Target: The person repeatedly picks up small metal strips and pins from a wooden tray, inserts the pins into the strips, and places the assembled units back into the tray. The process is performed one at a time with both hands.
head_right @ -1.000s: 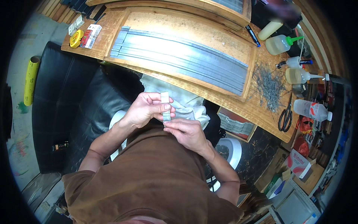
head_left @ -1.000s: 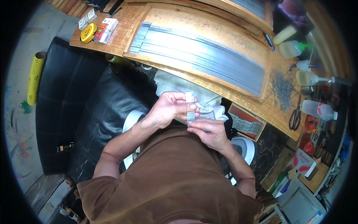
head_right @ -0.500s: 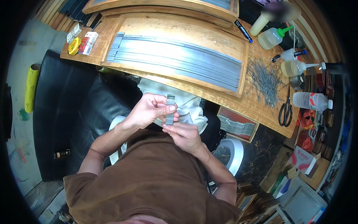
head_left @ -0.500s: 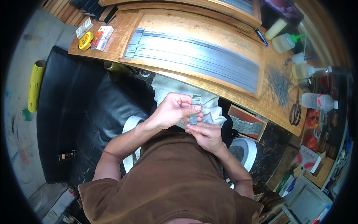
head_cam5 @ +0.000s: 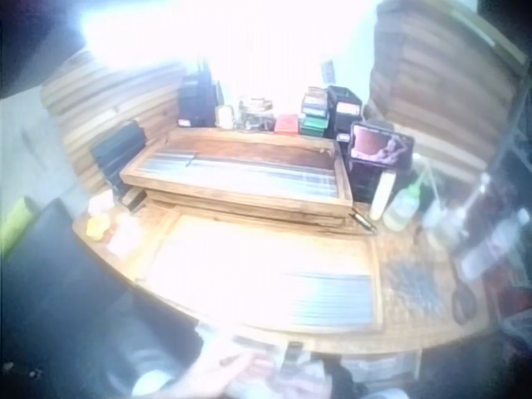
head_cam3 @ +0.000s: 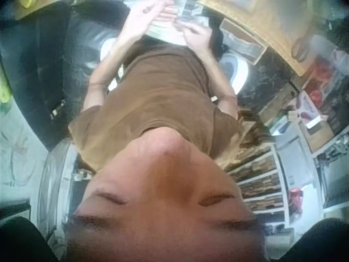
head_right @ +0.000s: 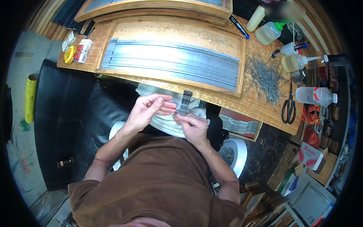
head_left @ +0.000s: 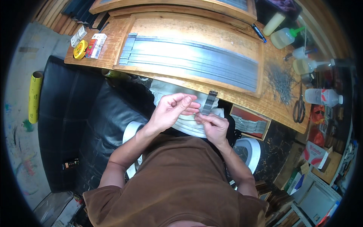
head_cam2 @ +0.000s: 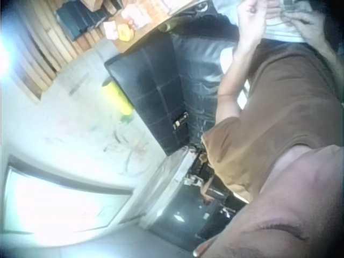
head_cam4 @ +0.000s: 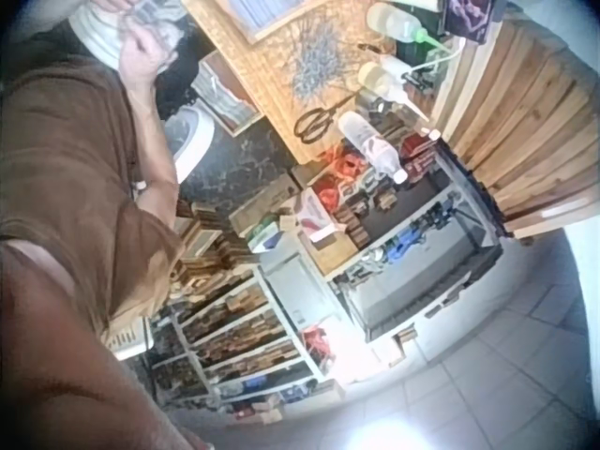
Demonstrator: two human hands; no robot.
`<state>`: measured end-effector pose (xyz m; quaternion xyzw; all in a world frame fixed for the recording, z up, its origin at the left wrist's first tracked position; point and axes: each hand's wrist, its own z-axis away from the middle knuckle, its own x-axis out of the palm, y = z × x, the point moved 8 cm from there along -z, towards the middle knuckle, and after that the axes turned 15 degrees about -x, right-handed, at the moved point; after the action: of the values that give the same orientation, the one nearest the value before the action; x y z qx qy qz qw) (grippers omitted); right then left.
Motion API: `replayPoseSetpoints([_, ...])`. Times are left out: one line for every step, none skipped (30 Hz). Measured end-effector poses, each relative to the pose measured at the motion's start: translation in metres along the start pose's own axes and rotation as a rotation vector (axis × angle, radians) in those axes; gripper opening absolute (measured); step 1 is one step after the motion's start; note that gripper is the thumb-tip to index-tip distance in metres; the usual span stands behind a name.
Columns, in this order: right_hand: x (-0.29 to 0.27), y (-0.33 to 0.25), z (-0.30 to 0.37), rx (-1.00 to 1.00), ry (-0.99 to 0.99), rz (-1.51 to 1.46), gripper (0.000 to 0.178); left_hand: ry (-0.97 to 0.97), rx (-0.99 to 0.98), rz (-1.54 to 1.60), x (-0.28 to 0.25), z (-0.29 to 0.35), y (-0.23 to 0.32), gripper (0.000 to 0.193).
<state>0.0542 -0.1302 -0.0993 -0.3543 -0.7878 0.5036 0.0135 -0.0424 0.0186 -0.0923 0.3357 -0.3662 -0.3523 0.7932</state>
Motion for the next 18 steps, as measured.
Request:
replayPoseSetpoints([-0.001,0.011,0.001,0.045,0.086,-0.116,0.019,0.004,0.009,-0.01,0.002,-0.001,-0.001,0.049])
replayPoseSetpoints([-0.002,0.011,0.002,0.016,0.093,-0.165,0.019,0.01,0.018,-0.02,0.004,-0.001,-0.001,0.048])
replayPoseSetpoints([0.0,0.002,-0.001,0.001,0.099,-0.221,0.019,0.019,0.014,-0.028,0.006,0.002,-0.003,0.048])
replayPoseSetpoints([0.002,-0.006,-0.002,-0.015,0.107,-0.277,0.019,0.013,0.03,0.003,0.007,-0.002,0.0,0.049])
replayPoseSetpoints([0.008,-0.01,0.001,-0.005,0.075,-0.306,0.019,0.039,-0.007,0.0,0.005,-0.003,-0.003,0.05])
replayPoseSetpoints([0.011,-0.013,0.001,-0.007,0.044,-0.33,0.018,0.061,-0.031,-0.006,0.004,-0.006,-0.002,0.051])
replayPoseSetpoints([0.015,-0.017,0.003,-0.003,0.011,-0.359,0.018,0.088,-0.062,-0.009,0.006,-0.006,0.001,0.052])
replayPoseSetpoints([0.018,-0.021,0.002,0.003,-0.012,-0.365,0.019,0.015,-0.069,0.165,0.016,-0.007,0.008,0.053])
replayPoseSetpoints([0.02,-0.02,0.004,0.019,-0.028,-0.375,0.018,0.032,-0.094,0.161,0.016,-0.007,0.009,0.052])
replayPoseSetpoints([0.022,-0.018,0.006,0.034,-0.043,-0.385,0.018,0.048,-0.12,0.157,0.015,-0.008,0.008,0.052])
replayPoseSetpoints([0.024,-0.017,0.008,0.05,-0.058,-0.395,0.018,0.064,-0.145,0.154,0.015,-0.007,0.006,0.052])
replayPoseSetpoints([0.024,-0.016,0.009,0.056,-0.063,-0.394,0.017,0.096,-0.143,0.142,0.014,-0.007,0.005,0.043])
replayPoseSetpoints([0.024,-0.016,0.01,0.062,-0.069,-0.394,0.017,0.108,-0.148,0.098,0.014,-0.005,0.006,0.037])
replayPoseSetpoints([0.024,-0.016,0.011,0.068,-0.074,-0.393,0.016,0.119,-0.152,0.054,0.015,-0.004,0.009,0.03])
replayPoseSetpoints([0.024,-0.016,0.012,0.075,-0.074,-0.387,0.016,0.13,-0.154,0.008,0.015,-0.003,0.011,0.024])
replayPoseSetpoints([0.025,-0.016,0.013,0.081,-0.073,-0.381,0.015,0.092,-0.124,0.055,0.015,-0.004,0.009,0.019])
replayPoseSetpoints([0.025,-0.016,0.014,0.087,-0.072,-0.375,0.015,0.054,-0.094,0.102,0.015,-0.006,0.002,0.017])
replayPoseSetpoints([0.024,-0.016,0.014,0.093,-0.07,-0.373,0.014,0.015,-0.063,0.149,0.016,-0.007,0.003,0.017])
